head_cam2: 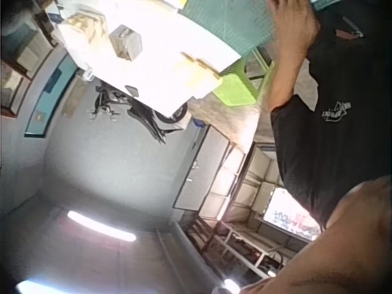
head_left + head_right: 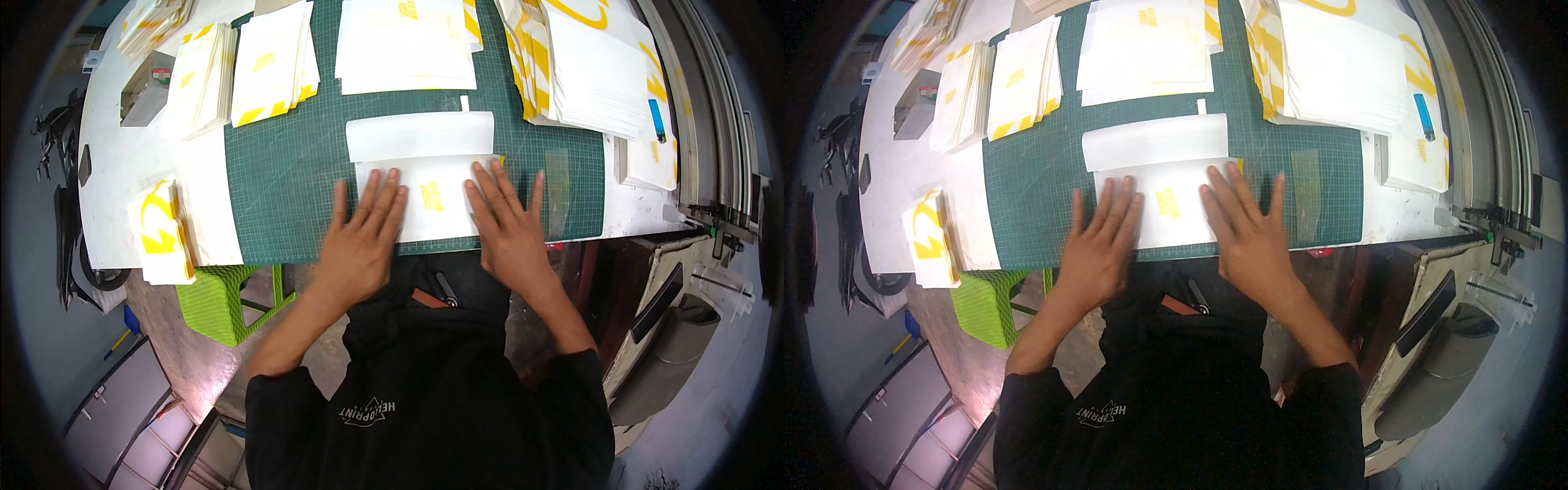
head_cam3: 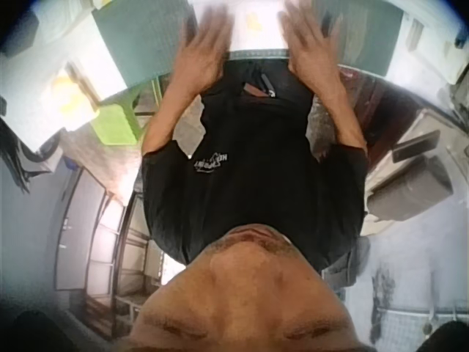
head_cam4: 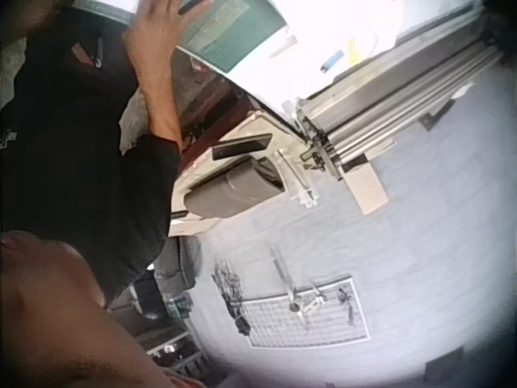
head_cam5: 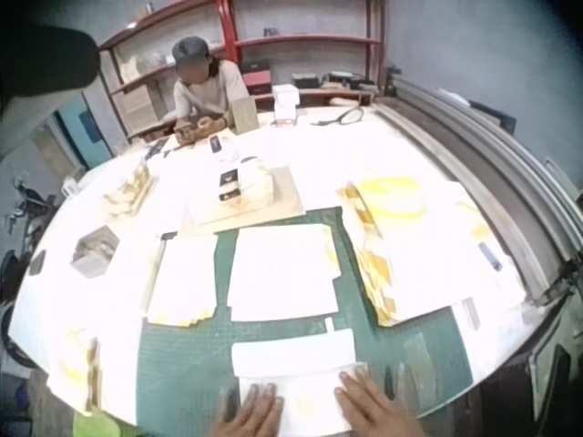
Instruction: The person repeatedly folds white paper sheets with yellow printed designs in half on a green cutting mat. They smooth each fold with their hands and stack the finished sheets into a pile on the left side of the table.
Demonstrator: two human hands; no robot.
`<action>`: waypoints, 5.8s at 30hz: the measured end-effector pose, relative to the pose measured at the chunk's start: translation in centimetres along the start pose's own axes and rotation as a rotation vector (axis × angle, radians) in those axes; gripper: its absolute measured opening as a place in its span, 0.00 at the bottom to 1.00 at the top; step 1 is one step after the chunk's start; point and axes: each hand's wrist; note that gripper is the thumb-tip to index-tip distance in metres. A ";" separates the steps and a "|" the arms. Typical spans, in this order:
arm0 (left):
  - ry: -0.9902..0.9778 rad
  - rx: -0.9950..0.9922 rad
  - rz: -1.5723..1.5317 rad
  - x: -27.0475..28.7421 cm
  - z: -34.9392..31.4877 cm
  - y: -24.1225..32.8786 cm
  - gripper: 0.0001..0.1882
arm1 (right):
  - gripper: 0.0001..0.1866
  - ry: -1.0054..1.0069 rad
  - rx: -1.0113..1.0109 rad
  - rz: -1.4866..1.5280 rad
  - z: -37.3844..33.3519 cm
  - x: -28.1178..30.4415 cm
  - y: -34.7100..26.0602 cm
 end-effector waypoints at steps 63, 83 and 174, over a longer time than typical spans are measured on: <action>0.200 0.278 -0.136 -2.0 -0.6 3.1 0.46 | 0.33 0.115 -0.006 0.176 5.3 3.1 3.2; 0.413 0.026 -0.159 -1.9 -1.4 -3.0 0.33 | 0.42 -0.114 -0.567 1.640 4.1 2.9 1.4; 0.501 0.104 -0.106 0.9 1.9 -6.8 0.20 | 0.06 0.111 -0.241 0.678 5.2 1.7 3.7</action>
Point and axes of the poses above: each hand's wrist, its own z-axis towards the middle knuckle, its own x-axis out of the back of the hand, y = z × x, and after that the axes turned 6 degrees about -x, right-handed
